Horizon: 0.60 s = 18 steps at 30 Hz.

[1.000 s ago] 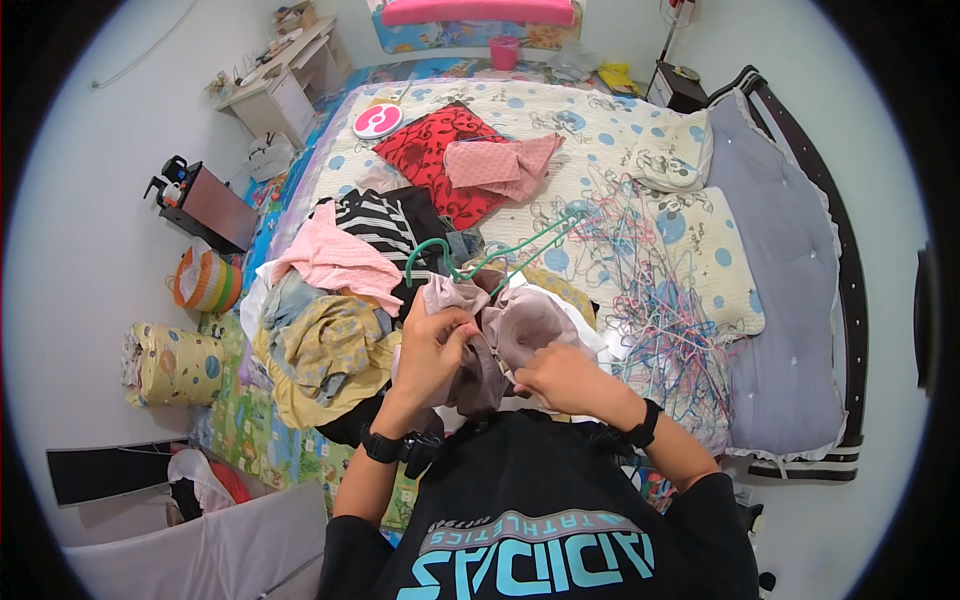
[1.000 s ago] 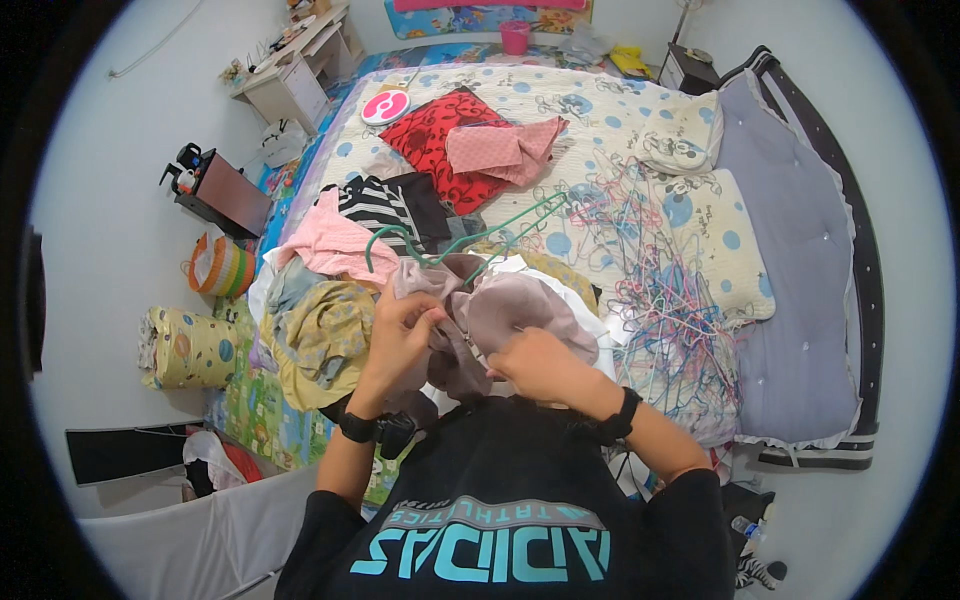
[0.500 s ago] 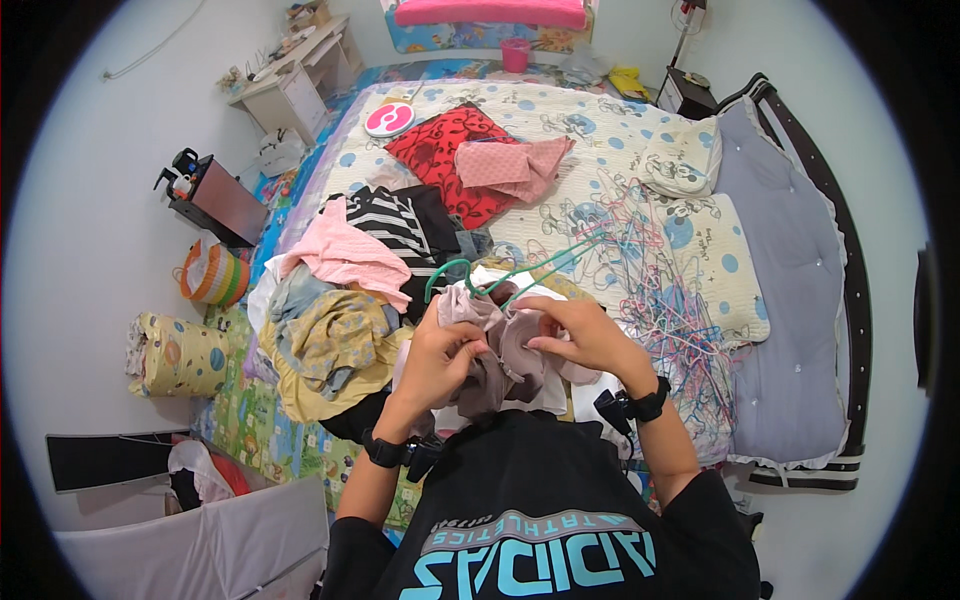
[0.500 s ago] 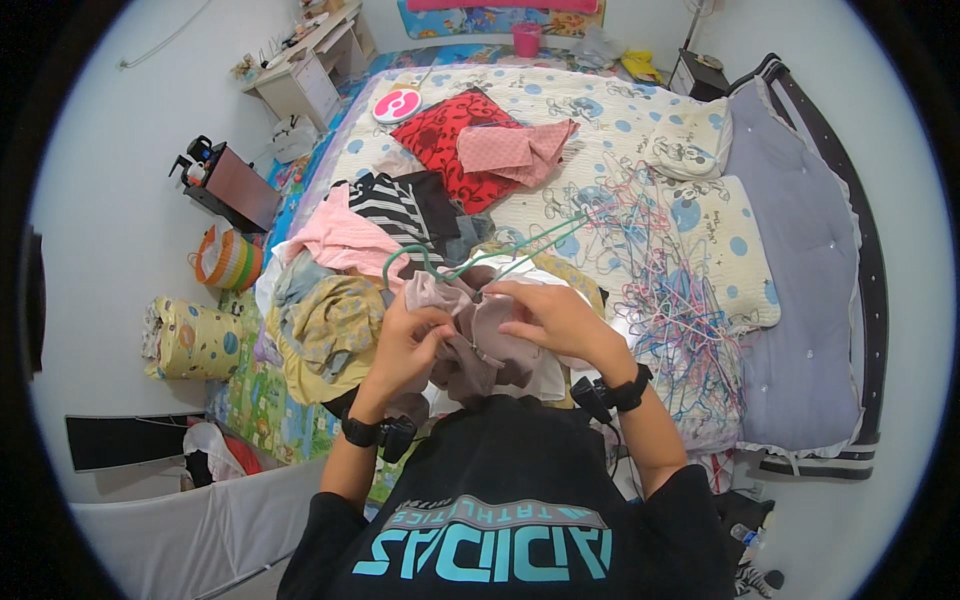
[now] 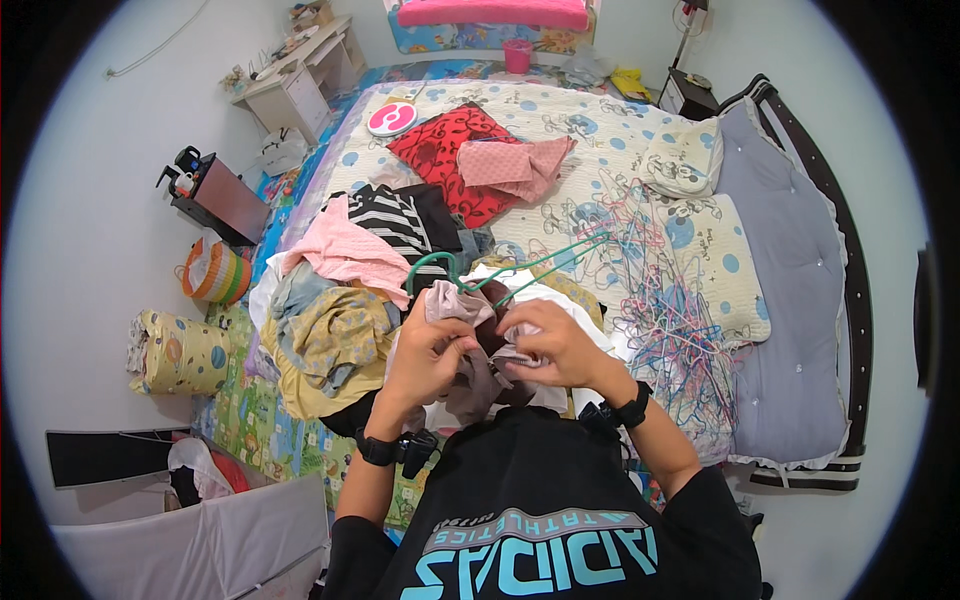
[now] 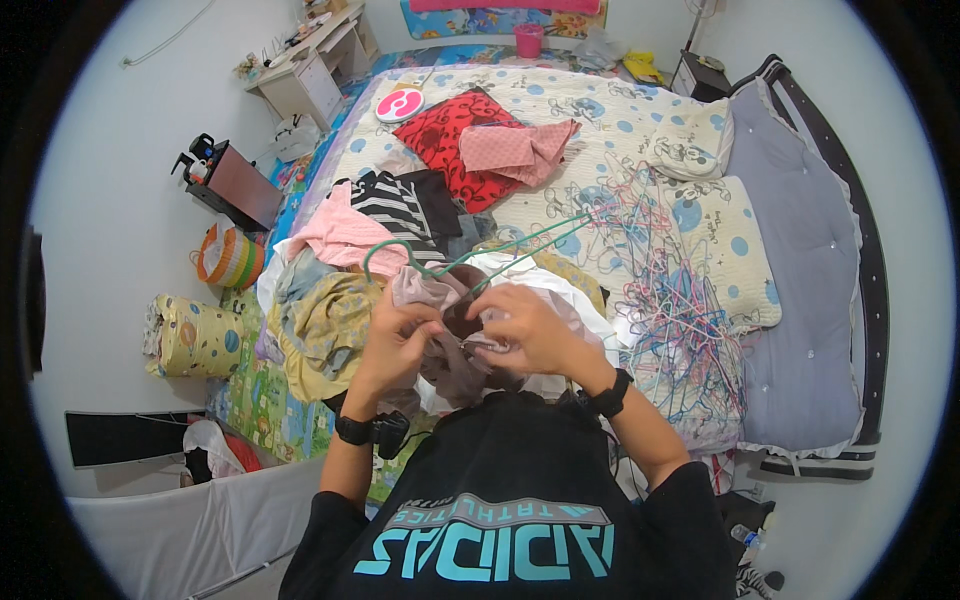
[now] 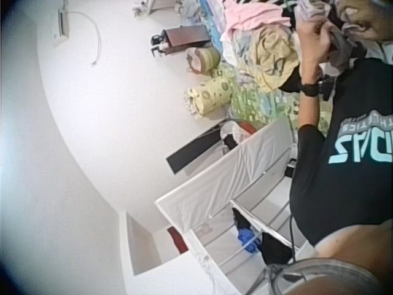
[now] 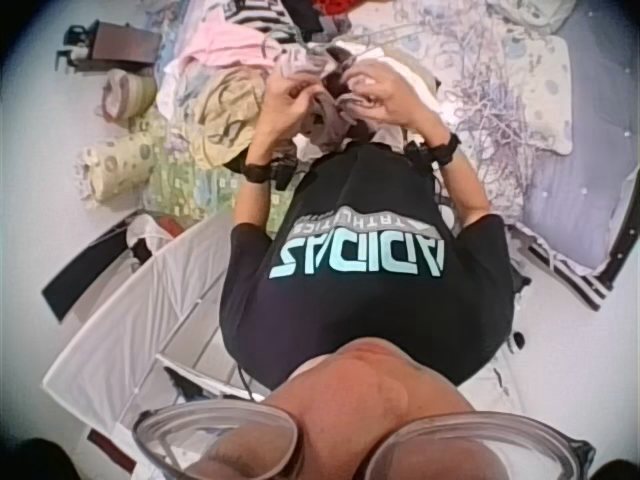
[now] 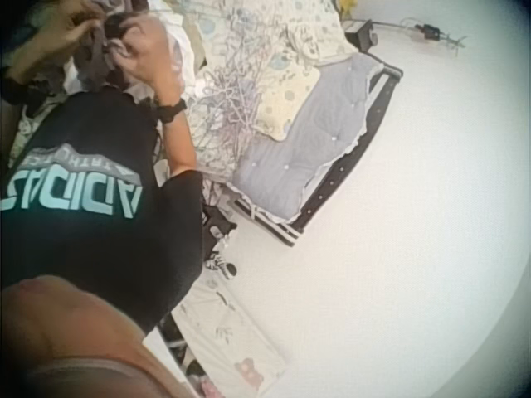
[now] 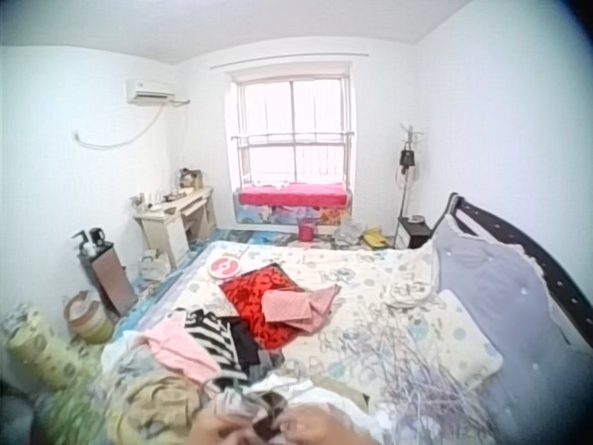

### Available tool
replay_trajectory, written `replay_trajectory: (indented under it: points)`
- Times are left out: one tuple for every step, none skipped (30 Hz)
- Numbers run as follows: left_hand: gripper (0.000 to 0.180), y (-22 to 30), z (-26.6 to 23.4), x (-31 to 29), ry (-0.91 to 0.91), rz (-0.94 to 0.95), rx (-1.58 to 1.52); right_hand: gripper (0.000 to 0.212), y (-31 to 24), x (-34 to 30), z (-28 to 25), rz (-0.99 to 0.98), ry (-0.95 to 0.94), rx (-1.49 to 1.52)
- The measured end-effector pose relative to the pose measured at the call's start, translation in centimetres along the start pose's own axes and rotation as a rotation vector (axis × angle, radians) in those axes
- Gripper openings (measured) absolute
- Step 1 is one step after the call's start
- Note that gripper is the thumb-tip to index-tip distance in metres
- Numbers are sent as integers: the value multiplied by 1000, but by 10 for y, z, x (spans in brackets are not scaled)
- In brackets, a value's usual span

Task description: Hanging various clothes onto plastic hangers on a bed.

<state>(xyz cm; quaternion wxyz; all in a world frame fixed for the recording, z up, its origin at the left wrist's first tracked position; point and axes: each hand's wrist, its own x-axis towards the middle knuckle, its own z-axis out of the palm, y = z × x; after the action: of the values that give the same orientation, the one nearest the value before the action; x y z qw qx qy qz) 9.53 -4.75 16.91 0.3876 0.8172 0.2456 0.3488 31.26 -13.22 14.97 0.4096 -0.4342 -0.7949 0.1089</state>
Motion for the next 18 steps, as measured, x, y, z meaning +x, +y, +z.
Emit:
replay_trajectory:
  points:
    - [11,0,0,0,18,-37,-29,23,-1,-2,5,-49,-42,90]
    - [11,2,-1,0,16,-36,-30,26,-2,-5,10,-98,-84,180]
    - [10,6,-3,0,9,-42,-11,27,-4,-10,15,-92,-136,215]
    - [9,7,-4,0,5,-49,8,27,-7,-12,17,-92,-136,216]
    - [9,7,-5,0,5,-50,9,27,-9,-13,19,-50,-169,219]
    - [9,5,-7,0,-22,-5,6,28,-11,-14,20,-8,-200,222]
    - [8,5,-8,0,-52,40,2,33,-8,-16,15,122,-378,154]
    - [8,5,-9,-1,-55,40,1,33,-2,-19,14,125,-375,155]
    - [9,7,-11,-1,-59,21,-14,34,6,-23,15,151,-340,101]
    - [10,8,-15,-2,-64,2,-27,35,14,-27,16,178,-302,49]
    - [11,4,-23,-1,-47,19,1,38,24,-32,12,117,-283,-17]
    - [10,4,-32,-3,-2,-123,-118,35,32,-38,4,96,-336,-192]
    - [11,4,-42,-7,12,-182,-116,33,36,-45,-1,72,-252,-252]
    - [11,6,-50,-10,28,-243,-112,32,37,-50,-5,46,-170,-309]
    - [11,10,-57,-10,23,-244,-113,32,37,-55,-11,52,-169,-309]
    - [12,18,-64,-8,10,-118,-46,30,33,-56,-20,6,-160,-364]
    - [13,22,-70,-7,-7,9,20,28,28,-56,-27,-36,-150,-420]
    - [13,21,-76,-8,-13,8,18,28,22,-57,-33,-30,-149,-420]
